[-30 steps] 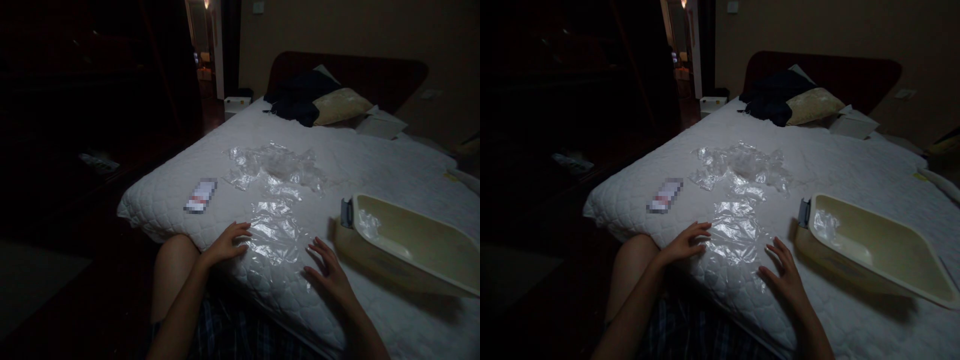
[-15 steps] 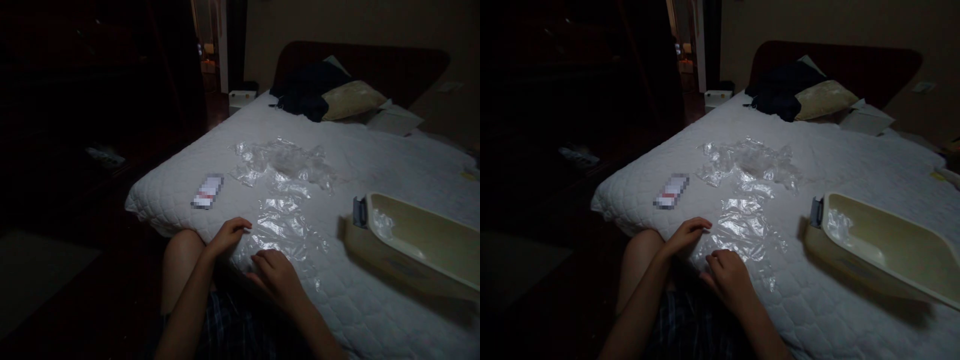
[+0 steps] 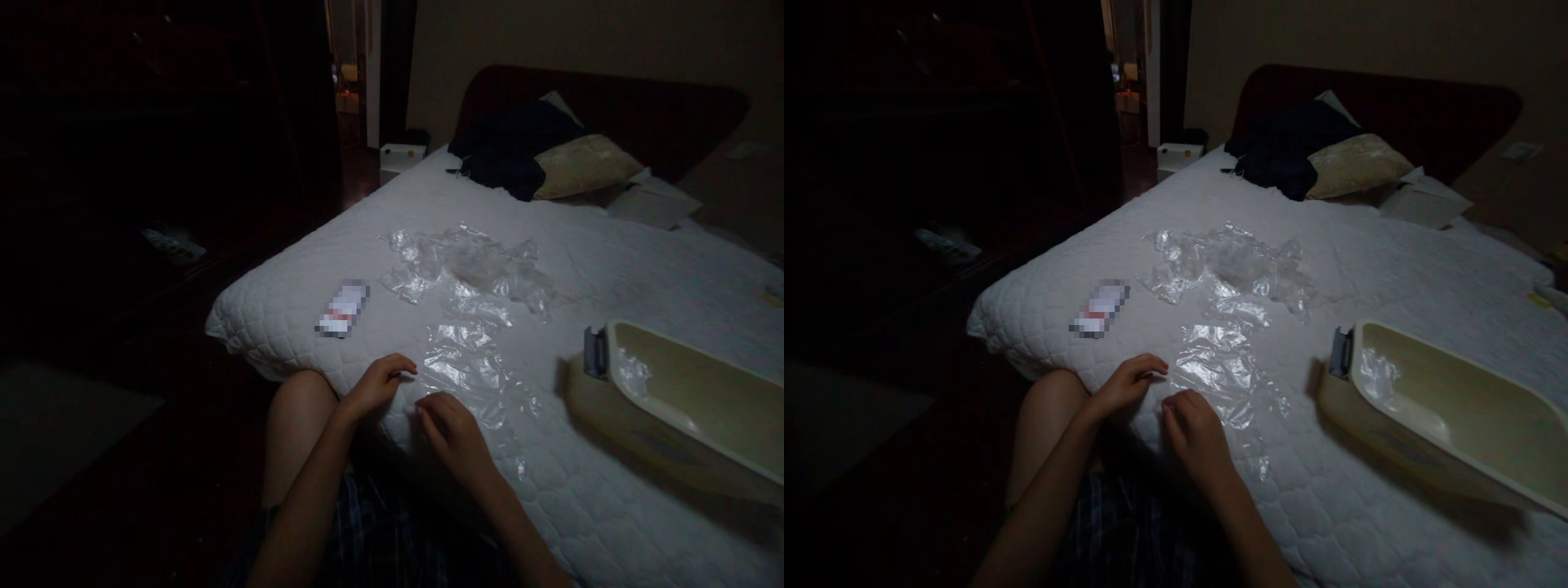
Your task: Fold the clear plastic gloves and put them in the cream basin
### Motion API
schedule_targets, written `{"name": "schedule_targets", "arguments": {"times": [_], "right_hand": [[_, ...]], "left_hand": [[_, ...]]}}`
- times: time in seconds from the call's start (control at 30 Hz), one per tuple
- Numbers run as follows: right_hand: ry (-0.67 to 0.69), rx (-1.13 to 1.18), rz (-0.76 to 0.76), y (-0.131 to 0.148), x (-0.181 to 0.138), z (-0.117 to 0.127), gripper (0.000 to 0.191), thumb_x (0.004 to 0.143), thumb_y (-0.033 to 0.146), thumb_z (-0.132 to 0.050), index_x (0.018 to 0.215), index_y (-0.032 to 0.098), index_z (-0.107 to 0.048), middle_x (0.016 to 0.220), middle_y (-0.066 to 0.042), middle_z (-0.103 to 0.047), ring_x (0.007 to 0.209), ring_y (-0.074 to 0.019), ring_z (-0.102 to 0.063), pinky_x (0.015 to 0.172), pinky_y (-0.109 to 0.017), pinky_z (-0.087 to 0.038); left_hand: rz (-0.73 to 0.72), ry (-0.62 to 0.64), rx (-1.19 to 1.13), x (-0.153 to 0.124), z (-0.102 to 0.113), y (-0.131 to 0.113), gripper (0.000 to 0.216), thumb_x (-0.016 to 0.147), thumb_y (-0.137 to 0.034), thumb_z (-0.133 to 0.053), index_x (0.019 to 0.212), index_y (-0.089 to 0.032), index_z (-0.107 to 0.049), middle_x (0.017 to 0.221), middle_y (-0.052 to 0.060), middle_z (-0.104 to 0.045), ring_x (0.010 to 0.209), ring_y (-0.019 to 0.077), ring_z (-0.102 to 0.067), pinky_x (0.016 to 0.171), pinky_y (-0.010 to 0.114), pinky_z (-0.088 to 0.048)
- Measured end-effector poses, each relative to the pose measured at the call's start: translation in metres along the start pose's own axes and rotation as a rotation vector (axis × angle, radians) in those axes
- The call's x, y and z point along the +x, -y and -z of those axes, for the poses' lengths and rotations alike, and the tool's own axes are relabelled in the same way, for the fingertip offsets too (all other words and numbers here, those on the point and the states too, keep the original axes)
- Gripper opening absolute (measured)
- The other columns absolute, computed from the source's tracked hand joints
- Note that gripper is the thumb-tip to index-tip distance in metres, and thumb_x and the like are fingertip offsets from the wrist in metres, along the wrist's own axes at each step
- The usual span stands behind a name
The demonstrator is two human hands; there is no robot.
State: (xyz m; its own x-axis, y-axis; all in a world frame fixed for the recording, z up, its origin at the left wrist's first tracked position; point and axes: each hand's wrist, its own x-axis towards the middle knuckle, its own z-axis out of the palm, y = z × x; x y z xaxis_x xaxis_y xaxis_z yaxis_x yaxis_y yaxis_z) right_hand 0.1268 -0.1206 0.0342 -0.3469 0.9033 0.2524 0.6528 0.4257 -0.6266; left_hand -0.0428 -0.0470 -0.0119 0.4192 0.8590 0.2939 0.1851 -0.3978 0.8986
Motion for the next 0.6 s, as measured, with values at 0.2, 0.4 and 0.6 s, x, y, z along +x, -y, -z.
{"name": "schedule_targets", "arguments": {"times": [0.2,0.4,0.6], "right_hand": [[-0.118,0.146,-0.156,-0.014,0.004,0.014,0.021,0.084,0.032,-0.043,0.080,0.019,-0.059,0.075,-0.004,-0.058,0.069,-0.0157,-0.054,0.062,-0.027,-0.044],[-0.133,0.138,-0.235,-0.033,0.002,0.026,0.022,0.081,0.035,-0.047,0.082,0.018,-0.061,0.074,-0.004,-0.060,0.065,-0.0156,-0.055,0.060,-0.027,-0.043],[-0.187,0.177,-0.325,-0.051,-0.003,0.025,0.026,0.080,0.038,-0.048,0.082,0.016,-0.061,0.077,-0.005,-0.062,0.070,-0.0176,-0.058,0.063,-0.028,-0.045]], "left_hand": [[-0.015,0.025,0.308,0.000,-0.010,-0.015,0.024,0.074,-0.011,-0.048,0.090,-0.020,-0.063,0.094,0.005,-0.058,0.092,0.0173,-0.050,0.084,0.033,-0.040],[-0.005,0.028,0.525,0.002,-0.017,-0.022,0.017,0.075,-0.018,-0.051,0.087,-0.019,-0.062,0.092,0.004,-0.056,0.091,0.0188,-0.047,0.081,0.033,-0.037],[0.021,-0.011,0.538,0.005,-0.021,-0.021,0.013,0.077,-0.024,-0.050,0.082,-0.019,-0.062,0.087,0.004,-0.055,0.087,0.0177,-0.047,0.079,0.032,-0.037]]}}
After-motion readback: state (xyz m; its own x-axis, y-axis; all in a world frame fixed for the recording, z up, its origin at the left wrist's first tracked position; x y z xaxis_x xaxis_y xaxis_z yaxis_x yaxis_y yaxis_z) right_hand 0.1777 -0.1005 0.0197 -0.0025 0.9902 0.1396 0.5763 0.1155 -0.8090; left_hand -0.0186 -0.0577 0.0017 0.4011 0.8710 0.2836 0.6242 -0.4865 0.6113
